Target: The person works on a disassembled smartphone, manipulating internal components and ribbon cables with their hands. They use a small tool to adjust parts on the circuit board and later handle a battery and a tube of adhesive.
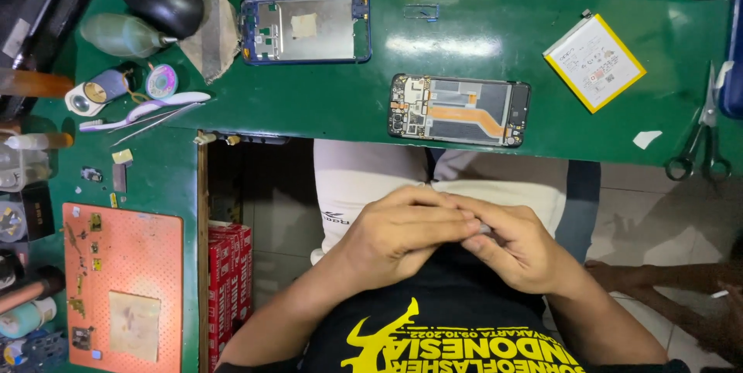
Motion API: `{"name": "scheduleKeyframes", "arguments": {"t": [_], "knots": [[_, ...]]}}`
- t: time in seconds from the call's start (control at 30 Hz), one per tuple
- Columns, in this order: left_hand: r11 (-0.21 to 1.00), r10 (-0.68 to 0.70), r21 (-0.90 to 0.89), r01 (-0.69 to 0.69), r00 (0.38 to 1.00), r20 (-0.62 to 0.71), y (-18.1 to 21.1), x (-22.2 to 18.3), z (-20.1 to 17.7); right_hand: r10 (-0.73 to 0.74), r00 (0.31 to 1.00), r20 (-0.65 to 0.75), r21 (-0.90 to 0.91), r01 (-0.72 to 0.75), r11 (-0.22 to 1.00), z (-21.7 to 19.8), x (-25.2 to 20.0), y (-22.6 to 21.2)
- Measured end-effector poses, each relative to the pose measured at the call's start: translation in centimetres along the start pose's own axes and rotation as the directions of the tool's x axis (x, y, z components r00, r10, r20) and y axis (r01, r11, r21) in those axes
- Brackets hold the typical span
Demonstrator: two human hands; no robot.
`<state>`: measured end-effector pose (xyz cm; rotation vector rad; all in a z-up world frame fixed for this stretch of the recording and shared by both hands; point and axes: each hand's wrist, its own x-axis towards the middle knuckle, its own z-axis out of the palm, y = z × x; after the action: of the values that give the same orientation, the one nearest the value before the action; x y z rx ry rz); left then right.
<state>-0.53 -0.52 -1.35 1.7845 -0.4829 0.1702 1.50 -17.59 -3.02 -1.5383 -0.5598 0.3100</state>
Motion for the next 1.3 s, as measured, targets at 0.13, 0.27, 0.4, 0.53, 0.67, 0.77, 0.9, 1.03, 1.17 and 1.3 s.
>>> {"name": "scheduleKeyframes", "arguments": {"t": [0.13,0.27,0.4,0.53,0.67,0.77,0.9,1.03,1.17,1.3], "knots": [[0.970,0.126,0.210,-0.122,0.992,-0.008,-0.2,0.2,0.3,-0.061,0.997,-0.042,-0.001,0.061,0.998,-0.5,-1.7,2.2],[0.992,0.090,0.097,-0.077,0.986,-0.140,-0.8,0.9,0.6,0.011,0.980,-0.199,0.184,0.026,0.983,-0.1,-2.0,3.5],[0.996,0.082,0.040,-0.075,0.974,-0.209,-1.6,1.0,0.8,0.053,0.920,-0.388,0.544,0.182,0.819,0.3,-2.0,4.4],[0.982,0.171,0.133,-0.136,0.937,-0.305,-1.8,1.2,1.5,0.145,0.910,-0.388,0.695,0.186,0.694,0.7,-1.9,4.8],[0.962,0.241,0.202,-0.185,0.924,-0.297,-2.3,1.3,1.7,0.165,0.903,-0.396,0.664,0.158,0.730,1.2,-1.7,4.3],[0.930,0.279,0.308,-0.198,0.929,-0.245,-3.1,1.3,1.6,0.075,0.896,-0.438,0.547,0.200,0.813,1.5,-1.2,4.0],[0.978,0.088,0.202,-0.059,0.987,-0.136,-2.8,1.3,0.8,0.046,0.880,-0.472,0.395,0.165,0.904,1.0,-1.3,4.0],[0.957,0.137,0.255,-0.139,0.990,0.025,-2.8,1.4,0.1,0.040,0.897,-0.441,0.258,0.083,0.963,1.2,-0.6,2.8],[0.954,0.068,0.288,-0.081,0.996,0.054,-2.3,1.8,-0.6,-0.069,0.923,-0.379,0.041,0.091,0.995,0.4,-0.1,2.3],[0.767,-0.459,-0.364,0.528,0.849,0.262,-2.1,1.3,-0.9,-0.121,0.916,-0.382,0.038,0.146,0.989,-0.1,-0.6,2.2]]}}
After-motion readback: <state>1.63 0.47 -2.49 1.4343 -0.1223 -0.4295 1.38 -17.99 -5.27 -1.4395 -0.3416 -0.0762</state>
